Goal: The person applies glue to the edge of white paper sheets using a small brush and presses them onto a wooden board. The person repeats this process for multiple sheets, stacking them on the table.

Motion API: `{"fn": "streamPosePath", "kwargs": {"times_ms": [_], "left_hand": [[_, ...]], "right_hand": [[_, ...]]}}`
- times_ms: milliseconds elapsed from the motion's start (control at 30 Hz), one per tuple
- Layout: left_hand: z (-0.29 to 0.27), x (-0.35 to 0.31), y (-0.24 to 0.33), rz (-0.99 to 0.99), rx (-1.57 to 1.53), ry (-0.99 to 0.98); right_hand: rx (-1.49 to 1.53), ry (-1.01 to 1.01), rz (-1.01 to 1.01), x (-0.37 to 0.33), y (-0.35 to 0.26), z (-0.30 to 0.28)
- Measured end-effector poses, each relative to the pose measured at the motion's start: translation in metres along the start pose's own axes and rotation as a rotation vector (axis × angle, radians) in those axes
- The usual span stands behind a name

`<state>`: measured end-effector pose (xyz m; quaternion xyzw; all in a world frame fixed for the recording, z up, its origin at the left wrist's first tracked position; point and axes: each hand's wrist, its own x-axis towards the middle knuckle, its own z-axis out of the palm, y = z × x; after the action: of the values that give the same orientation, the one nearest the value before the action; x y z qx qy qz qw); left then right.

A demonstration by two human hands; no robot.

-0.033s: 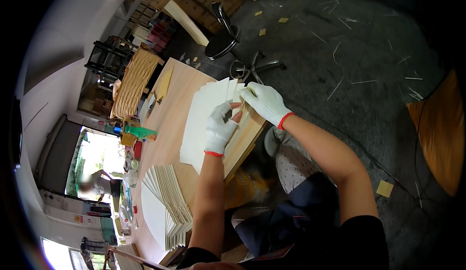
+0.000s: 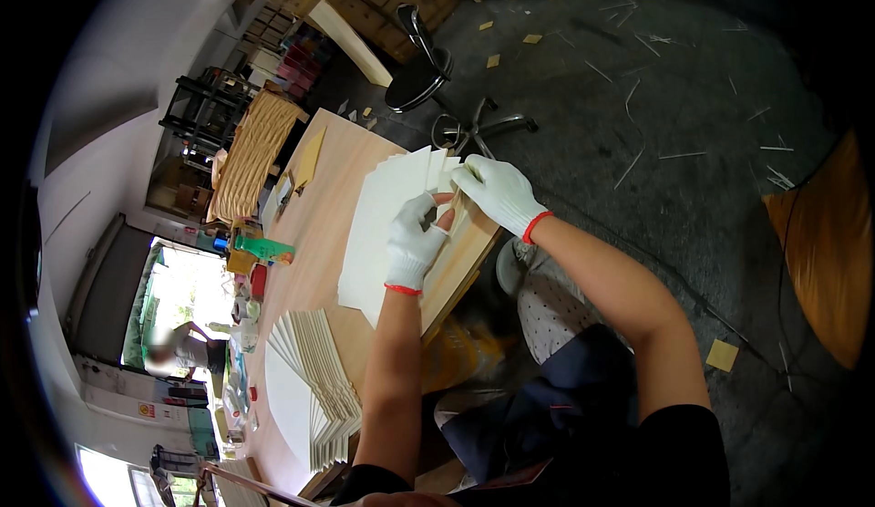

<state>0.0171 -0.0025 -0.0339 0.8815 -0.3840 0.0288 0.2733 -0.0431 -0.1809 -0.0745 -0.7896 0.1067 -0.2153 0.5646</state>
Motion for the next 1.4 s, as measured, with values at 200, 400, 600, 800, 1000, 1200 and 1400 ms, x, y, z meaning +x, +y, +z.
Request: {"fn": "streamPosePath", "kwargs": {"times_ms": [200, 400, 600, 800, 1000, 1200, 1400], "left_hand": [[0.003, -0.005, -0.005, -0.074, -0.122, 0.128], [-0.011, -0.02, 0.016, -0.116, -0.372, 0.286], [0.02, -0.143, 0.019, -0.118, -0.676, 0.817], [0.052, -0.242, 0.005, -0.459, -1.361, 0.416], [0.045, -0.259, -0.028, -0.217, -2.233, 0.3], [0.047, -0.254, -0.013, -0.662, -1.85, 0.423], [-0.033, -0.285, 0.064, -0.74, -1.693, 0.534]], "right_hand": [[0.228, 0.037, 0.195, -0.006, -0.044, -0.011], [0.783, -0.464, 0.684, -0.022, -0.053, 0.026], [0.724, -0.451, 0.634, -0.029, -0.051, 0.073], [0.657, -0.362, 0.657, -0.027, -0.032, 0.077], [0.745, -0.438, 0.66, -0.064, -0.048, 0.034], [0.516, -0.47, 0.718, -0.122, -0.051, -0.025], [0.544, -0.886, 0.575, -0.161, -0.043, -0.049]]}}
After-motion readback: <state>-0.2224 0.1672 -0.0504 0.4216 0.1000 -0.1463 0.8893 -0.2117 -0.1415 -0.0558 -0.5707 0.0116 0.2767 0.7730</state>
